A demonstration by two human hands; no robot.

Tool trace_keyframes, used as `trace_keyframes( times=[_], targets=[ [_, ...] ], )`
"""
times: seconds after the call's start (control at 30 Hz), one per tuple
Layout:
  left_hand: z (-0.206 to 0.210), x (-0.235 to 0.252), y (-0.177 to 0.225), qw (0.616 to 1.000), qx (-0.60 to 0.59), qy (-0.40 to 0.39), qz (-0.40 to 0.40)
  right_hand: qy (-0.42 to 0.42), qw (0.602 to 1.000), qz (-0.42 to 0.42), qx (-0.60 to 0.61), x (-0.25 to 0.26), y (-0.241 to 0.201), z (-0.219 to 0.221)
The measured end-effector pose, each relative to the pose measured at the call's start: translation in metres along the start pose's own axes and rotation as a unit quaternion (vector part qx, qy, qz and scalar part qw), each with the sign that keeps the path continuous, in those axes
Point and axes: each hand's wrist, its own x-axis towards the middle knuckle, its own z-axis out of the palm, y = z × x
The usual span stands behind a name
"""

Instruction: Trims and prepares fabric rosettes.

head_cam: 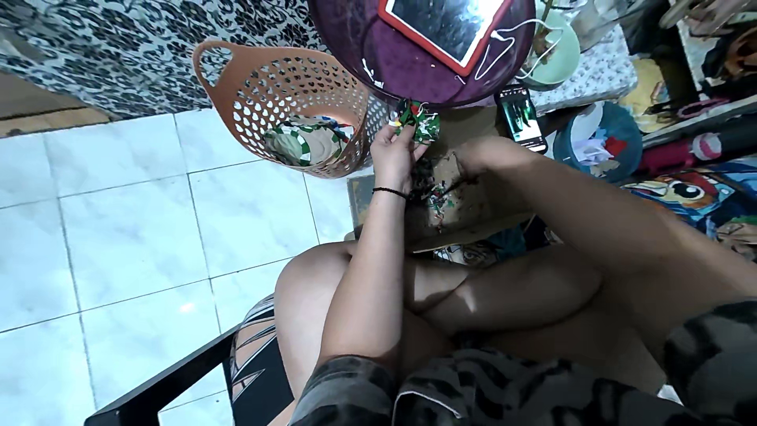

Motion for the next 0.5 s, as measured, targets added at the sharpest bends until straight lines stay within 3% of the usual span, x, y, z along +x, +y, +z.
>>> trace_keyframes(
  times=[0.13, 0.3, 0.5],
  targets=[
    [0.001, -0.001, -0.004, 1.000, -0.008, -0.013, 0.001, -0.005, 0.998, 0.061, 0.013, -0.011, -0.006, 0.015],
    [0.003, 0.000, -0.005, 1.000, 0.002, -0.012, -0.007, 0.080, 0.992, 0.023, 0.091, -0.004, 0.001, 0.015],
    [0.003, 0.000, -0.007, 1.000, 0.009, -0.012, -0.003, 0.008, 0.997, 0.065, 0.042, -0.026, -0.019, 0.005]
  ],
)
